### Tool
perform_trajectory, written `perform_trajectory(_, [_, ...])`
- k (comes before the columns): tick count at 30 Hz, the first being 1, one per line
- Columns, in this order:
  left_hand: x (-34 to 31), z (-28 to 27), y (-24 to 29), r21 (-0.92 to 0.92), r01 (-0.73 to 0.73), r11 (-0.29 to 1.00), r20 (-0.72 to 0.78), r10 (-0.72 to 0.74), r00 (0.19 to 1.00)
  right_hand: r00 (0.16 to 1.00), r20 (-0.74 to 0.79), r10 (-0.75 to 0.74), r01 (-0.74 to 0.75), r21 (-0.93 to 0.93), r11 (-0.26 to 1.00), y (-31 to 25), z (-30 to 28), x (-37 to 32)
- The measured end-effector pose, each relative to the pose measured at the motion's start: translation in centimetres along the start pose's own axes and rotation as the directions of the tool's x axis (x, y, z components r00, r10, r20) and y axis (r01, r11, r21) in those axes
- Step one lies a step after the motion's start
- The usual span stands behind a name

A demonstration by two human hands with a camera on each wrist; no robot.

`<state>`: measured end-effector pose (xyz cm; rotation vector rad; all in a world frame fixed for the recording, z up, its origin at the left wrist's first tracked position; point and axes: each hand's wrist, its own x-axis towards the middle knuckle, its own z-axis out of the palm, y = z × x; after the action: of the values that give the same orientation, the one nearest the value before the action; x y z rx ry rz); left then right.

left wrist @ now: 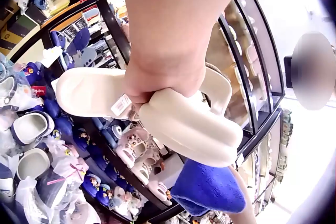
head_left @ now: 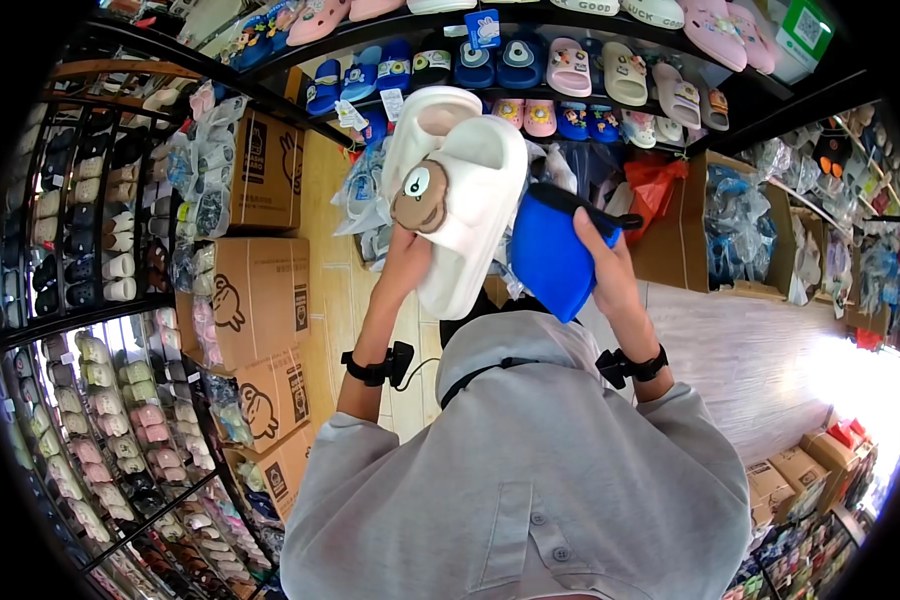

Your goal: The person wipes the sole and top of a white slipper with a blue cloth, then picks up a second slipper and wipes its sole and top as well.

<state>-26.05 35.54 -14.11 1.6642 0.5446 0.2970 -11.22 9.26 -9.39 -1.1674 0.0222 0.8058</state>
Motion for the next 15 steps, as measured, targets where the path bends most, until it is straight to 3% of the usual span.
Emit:
perform_trajectory(1, [-0.1,0.2,0.6,-0.009,0.044,0.999,0.003,-0.044,0.999,1.0,-0.001,0.0,0.0,0.002,1.0,-0.2,0.3,0.0])
perform_trajectory(3, [-0.2,0.8,1.5,-0.043,0.047,0.998,0.02,-0.046,0.999,0.928,-0.129,-0.351,0.337,-0.12,0.934,-1.2,1.2,0.0])
perform_trajectory(4, [-0.3,1.1,1.9,-0.079,0.052,0.996,0.034,-0.049,0.998,0.925,-0.137,-0.353,0.338,-0.122,0.933,-1.7,1.2,0.0])
perform_trajectory(5, [-0.3,1.3,2.3,-0.079,0.053,0.995,0.044,-0.049,0.998,0.84,-0.054,-0.54,0.488,-0.361,0.795,-2.2,1.2,-0.1])
perform_trajectory(6, [-0.2,1.5,2.7,-0.036,0.079,0.996,0.06,-0.077,0.995,0.73,0.074,-0.68,0.595,-0.56,0.577,-2.7,1.3,-0.1])
perform_trajectory(7, [-0.1,1.8,2.9,0.009,0.102,0.995,0.072,-0.103,0.992,0.624,0.175,-0.762,0.711,-0.533,0.46,-3.5,2.2,-0.2])
perform_trajectory(8, [-0.1,2.0,2.5,0.009,0.099,0.995,0.079,-0.1,0.992,0.575,0.275,-0.77,0.724,-0.609,0.324,-3.7,2.4,-0.3])
perform_trajectory(10, [-0.2,2.6,2.5,0.038,-0.072,0.997,0.072,0.069,0.995,0.223,0.558,-0.799,0.821,-0.549,-0.155,-4.1,3.4,0.4])
perform_trajectory(12, [-0.9,3.0,4.1,0.038,-0.085,0.996,0.092,0.082,0.992,0.11,0.728,-0.676,0.788,-0.479,-0.387,-2.5,3.3,0.1])
perform_trajectory(14, [-1.6,3.5,6.0,-0.218,0.066,0.974,-0.006,-0.069,0.998,-0.029,0.801,-0.597,0.828,-0.316,-0.463,-0.7,3.6,-0.9])
perform_trajectory(15, [-0.1,1.1,-1.5,-0.173,0.037,0.984,-0.039,-0.044,0.998,-0.094,0.838,-0.537,0.821,-0.24,-0.518,-0.4,3.9,-1.5])
